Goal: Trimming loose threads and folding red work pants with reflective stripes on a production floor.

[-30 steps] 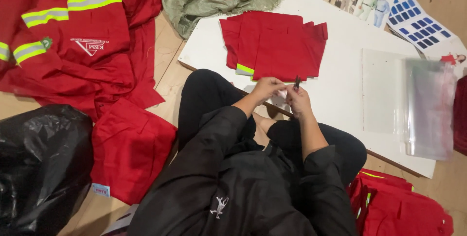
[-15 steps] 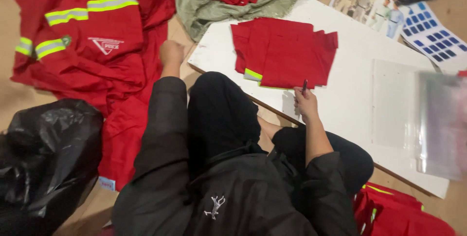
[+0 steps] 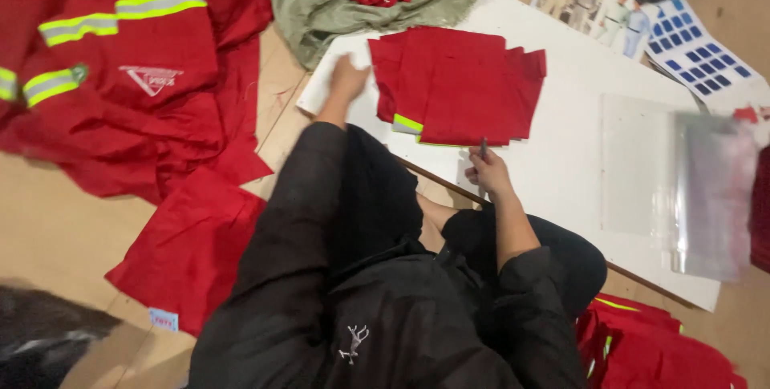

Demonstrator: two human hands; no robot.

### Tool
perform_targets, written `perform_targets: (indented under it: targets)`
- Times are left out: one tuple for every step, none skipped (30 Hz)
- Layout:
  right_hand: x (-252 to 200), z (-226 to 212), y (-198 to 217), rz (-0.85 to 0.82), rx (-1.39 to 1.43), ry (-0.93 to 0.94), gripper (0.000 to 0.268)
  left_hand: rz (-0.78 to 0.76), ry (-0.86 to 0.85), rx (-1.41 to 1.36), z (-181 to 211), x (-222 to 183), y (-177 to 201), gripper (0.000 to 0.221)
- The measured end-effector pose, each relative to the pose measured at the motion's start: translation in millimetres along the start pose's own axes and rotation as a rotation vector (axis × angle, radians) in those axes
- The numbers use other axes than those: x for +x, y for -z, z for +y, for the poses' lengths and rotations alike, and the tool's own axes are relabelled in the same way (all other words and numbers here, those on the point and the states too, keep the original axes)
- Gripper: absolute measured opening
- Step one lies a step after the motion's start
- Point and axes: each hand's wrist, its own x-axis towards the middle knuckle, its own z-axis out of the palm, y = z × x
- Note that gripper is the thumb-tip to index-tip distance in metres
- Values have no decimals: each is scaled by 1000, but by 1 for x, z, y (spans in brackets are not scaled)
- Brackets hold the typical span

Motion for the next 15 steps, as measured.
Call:
perform_targets:
  targets:
    - [0,3,1,15,6,-2,27,-13,-10,1,25,-19,-28,83]
    - [1,6,2,4,-11,-3,26,-85,-24,30,51,-39,-55,74]
    - [3,7,4,-4,-25,-3,25,-158,-42,61,78,-58,-82,67]
    - [3,6,4,13,-18,-4,25,-171,-56,62,78,-67,-107,67]
    - [3,6,6,7,4,-11,26,-172,0,-11,76,-79,-134,73]
    - [2,6,8,1,26,-18,27,-173,57,-83,74,-91,-161,81]
    - [0,3,10,16,25,-13,27,-182,46,-89,72,-101,-163,81]
    - [-3,1,11,10,45,-21,31,-133,63,-72,70,-111,-165,81]
    - [-5,-2,9,-1,65,-29,34,-80,83,-53,66,-121,-164,82]
    - [-6,-9,11,9,65,-24,34,-85,75,-57,77,-123,-164,82]
    - [-9,-14,9,-4,53,-17,34,-191,64,-114,82,-128,-160,80]
    - [-12,-19,7,-17,41,-10,34,-296,53,-171,86,-133,-157,79]
    - [-5,-15,7,-19,42,-8,34,-294,52,-171,82,-128,-163,79]
    - [2,-12,7,-31,2,-1,34,-210,7,-47,79,-124,-170,66]
    - [10,-9,6,-43,-32,9,33,-124,-43,81,75,-118,-174,54]
